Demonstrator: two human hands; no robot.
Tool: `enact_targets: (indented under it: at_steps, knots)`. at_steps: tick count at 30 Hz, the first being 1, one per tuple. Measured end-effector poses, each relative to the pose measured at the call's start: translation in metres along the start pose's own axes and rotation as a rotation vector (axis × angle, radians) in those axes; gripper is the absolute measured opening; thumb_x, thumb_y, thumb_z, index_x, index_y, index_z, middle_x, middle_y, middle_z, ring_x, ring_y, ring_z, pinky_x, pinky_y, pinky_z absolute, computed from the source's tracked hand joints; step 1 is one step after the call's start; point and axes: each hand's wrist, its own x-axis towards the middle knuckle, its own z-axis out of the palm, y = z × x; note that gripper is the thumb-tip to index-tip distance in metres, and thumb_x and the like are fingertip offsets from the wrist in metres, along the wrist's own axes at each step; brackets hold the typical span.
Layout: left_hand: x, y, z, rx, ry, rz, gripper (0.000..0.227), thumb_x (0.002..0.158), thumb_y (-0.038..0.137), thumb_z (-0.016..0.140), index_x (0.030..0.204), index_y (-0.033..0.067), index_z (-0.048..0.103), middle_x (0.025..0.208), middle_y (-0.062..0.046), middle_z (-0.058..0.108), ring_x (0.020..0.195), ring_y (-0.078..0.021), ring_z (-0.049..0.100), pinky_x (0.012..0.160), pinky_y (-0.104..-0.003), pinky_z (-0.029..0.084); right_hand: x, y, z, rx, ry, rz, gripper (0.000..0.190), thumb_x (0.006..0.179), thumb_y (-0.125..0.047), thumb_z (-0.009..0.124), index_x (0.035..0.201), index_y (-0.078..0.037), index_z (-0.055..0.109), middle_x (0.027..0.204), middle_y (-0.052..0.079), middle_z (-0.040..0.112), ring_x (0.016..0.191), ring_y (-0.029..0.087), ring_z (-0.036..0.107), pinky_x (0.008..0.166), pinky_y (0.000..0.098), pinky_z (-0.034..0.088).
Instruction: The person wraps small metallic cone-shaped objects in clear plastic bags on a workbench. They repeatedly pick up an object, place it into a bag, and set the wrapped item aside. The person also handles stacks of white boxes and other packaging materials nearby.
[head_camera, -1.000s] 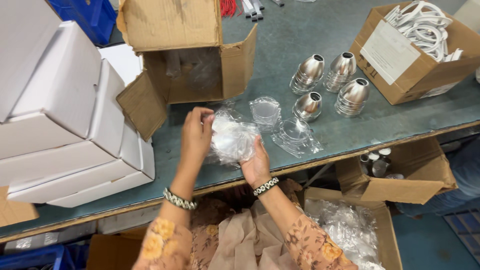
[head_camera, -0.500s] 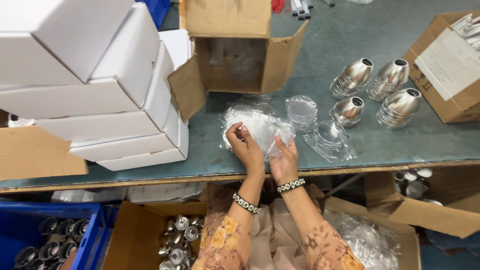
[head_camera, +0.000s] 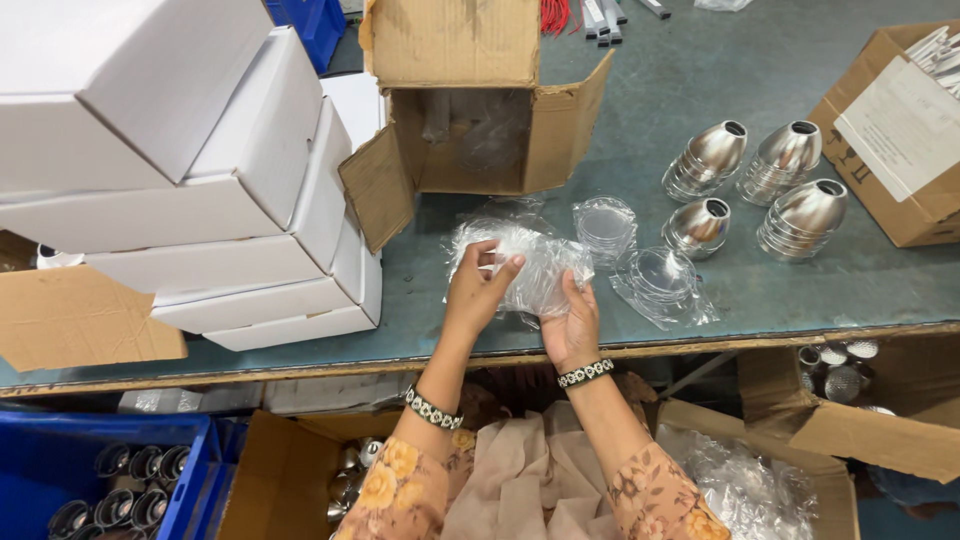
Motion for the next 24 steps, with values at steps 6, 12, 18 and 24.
enact_targets:
  at_steps: [6,12,18,24]
  knots:
    - [0.008,0.006,0.017,0.023,0.0,0.1,0.024,0.092,0.027,0.074,0.098,0.0037,0.072,0.087,-0.003,0.071,0.073,-0.0105,0.058,0.067,-0.026,0.047,-0.002,0.0,-0.004,0.017,0.017,0.017,0.039,0.101,-0.018,0.062,0.136,-0.005,0.052,0.129,0.013,0.065,0.118,0.028,0.064,0.101,0.048,0.055]
    - [0.017,0.028,0.025,0.094,-0.059,0.199,0.018,0.093,0.025,0.071,0.096,0.007,0.069,0.083,-0.001,0.071,0.067,-0.0114,0.057,0.062,-0.026,0.047,0.0,-0.006,-0.002,0.046,0.05,0.018,0.045,0.099,-0.03,0.062,0.137,-0.011,0.051,0.13,0.01,0.065,0.118,0.026,0.064,0.099,0.0461,0.053]
    - [0.05,0.04,0.026,-0.002,-0.343,0.149,0.011,0.087,0.015,0.073,0.085,0.0042,0.07,0.075,-0.001,0.068,0.068,-0.0068,0.058,0.062,-0.024,0.045,-0.002,-0.013,0.007,0.131,-0.011,0.148,0.061,0.102,-0.05,0.055,0.141,-0.004,0.051,0.138,0.015,0.062,0.126,0.03,0.061,0.105,0.0466,0.052]
    - [0.051,0.072,0.026,0.146,-0.322,0.148,0.023,0.085,0.022,0.078,0.079,0.003,0.066,0.067,-0.002,0.062,0.063,-0.0073,0.052,0.057,-0.027,0.042,-0.002,-0.021,0.017,0.148,0.109,0.145,0.069,0.096,-0.058,0.051,0.14,-0.005,0.044,0.138,0.017,0.059,0.127,0.033,0.059,0.106,0.0531,0.049]
